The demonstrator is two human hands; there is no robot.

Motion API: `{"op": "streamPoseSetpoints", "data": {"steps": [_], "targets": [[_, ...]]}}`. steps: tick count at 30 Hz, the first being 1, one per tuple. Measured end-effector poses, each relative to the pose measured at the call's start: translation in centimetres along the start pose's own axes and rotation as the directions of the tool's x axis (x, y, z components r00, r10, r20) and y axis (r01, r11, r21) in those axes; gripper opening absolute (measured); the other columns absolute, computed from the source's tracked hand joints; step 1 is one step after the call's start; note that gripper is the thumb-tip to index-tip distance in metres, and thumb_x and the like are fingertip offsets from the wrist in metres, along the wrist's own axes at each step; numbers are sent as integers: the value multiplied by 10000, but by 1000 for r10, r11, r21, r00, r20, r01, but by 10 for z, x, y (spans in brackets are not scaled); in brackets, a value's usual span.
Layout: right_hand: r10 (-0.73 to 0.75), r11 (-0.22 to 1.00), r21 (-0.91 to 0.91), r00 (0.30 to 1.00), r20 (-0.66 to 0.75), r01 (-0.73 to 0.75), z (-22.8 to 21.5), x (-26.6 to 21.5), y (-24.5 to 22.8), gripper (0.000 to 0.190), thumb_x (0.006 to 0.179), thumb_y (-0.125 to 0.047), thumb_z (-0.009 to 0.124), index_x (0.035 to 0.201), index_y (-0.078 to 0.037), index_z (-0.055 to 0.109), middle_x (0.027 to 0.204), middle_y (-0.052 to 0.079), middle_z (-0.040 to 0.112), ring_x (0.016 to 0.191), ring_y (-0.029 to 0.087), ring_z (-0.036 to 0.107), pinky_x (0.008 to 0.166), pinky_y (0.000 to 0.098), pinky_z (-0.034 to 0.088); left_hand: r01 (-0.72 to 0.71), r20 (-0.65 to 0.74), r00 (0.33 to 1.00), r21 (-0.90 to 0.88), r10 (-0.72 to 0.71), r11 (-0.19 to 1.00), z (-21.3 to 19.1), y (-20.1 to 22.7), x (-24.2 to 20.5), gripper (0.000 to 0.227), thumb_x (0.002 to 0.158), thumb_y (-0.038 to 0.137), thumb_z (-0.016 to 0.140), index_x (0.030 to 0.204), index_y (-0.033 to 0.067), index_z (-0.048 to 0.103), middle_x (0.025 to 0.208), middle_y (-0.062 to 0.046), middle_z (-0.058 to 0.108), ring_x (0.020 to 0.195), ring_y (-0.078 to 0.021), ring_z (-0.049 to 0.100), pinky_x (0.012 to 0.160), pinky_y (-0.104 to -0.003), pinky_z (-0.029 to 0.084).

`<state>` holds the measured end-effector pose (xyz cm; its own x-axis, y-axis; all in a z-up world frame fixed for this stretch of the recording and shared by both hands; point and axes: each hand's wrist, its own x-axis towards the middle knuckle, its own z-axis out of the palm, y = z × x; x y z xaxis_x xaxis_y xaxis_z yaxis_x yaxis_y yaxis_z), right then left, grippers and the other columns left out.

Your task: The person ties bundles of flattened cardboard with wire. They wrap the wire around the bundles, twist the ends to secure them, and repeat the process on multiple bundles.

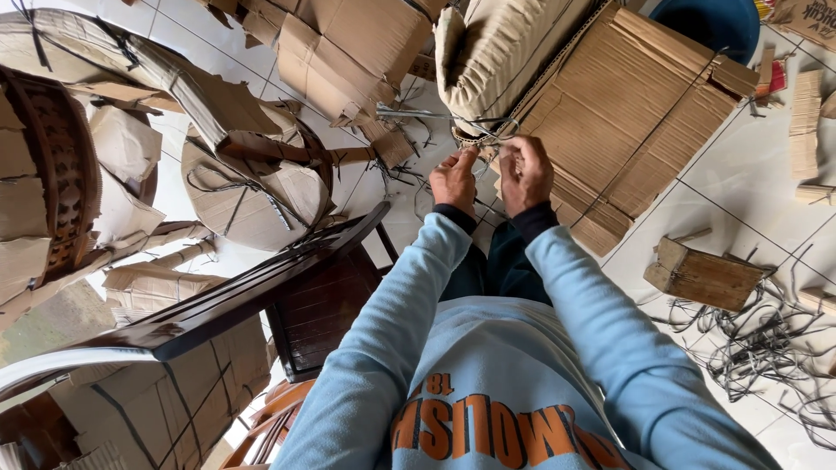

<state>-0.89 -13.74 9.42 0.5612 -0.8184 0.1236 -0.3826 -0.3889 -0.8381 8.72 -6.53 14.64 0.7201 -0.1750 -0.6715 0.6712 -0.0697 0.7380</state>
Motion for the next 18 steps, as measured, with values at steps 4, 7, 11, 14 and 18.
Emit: {"op": "streamPoseSetpoints", "data": {"steps": [4, 7, 11, 14, 18], "targets": [[-58, 998, 41, 993, 103, 54, -19, 5, -68, 210, 1026, -70, 626, 1171, -162, 747, 953, 17, 704, 899, 234, 693, 841, 382, 561, -44, 35, 998, -45, 45, 998, -5, -18, 8, 156, 864, 124, 739, 902, -26, 720, 504, -25, 466, 391, -58, 442, 393, -175, 299], [-40, 999, -9, 987, 153, 42, -14, 6, -63, 229, 1007, -119, 689, 1205, -215, 753, 984, 15, 748, 917, 257, 710, 828, 398, 574, -74, 79, 994, -51, 78, 996, -9, -18, 10, 166, 876, 121, 751, 934, -32, 721, 527, -28, 492, 431, -52, 484, 412, -166, 330], [71, 996, 48, 986, 148, -79, -7, 3, -60, 230, 985, -79, 663, 1150, -206, 759, 936, 32, 768, 895, 251, 737, 804, 383, 593, -186, 159, 970, -18, 186, 982, -16, -27, 15, 159, 924, 196, 790, 1007, 61, 771, 673, -2, 643, 599, -4, 460, 500, -163, 354], [164, 972, 147, 977, 135, -183, -5, 4, -64, 194, 978, -41, 647, 1108, -137, 755, 878, 88, 761, 857, 272, 748, 765, 379, 600, -273, 231, 937, 18, 261, 962, -20, -30, 17, 180, 975, 232, 759, 1060, 75, 776, 807, -12, 705, 767, -25, 518, 688, -200, 445], [238, 944, 205, 964, 115, -257, -4, 0, -69, 163, 955, -34, 677, 1097, -92, 732, 846, 122, 751, 838, 289, 750, 729, 390, 595, -405, 332, 878, 137, 344, 904, -26, -15, 10, 182, 1023, 233, 709, 1103, 84, 778, 924, -64, 762, 942, -69, 613, 908, -305, 532]]}}
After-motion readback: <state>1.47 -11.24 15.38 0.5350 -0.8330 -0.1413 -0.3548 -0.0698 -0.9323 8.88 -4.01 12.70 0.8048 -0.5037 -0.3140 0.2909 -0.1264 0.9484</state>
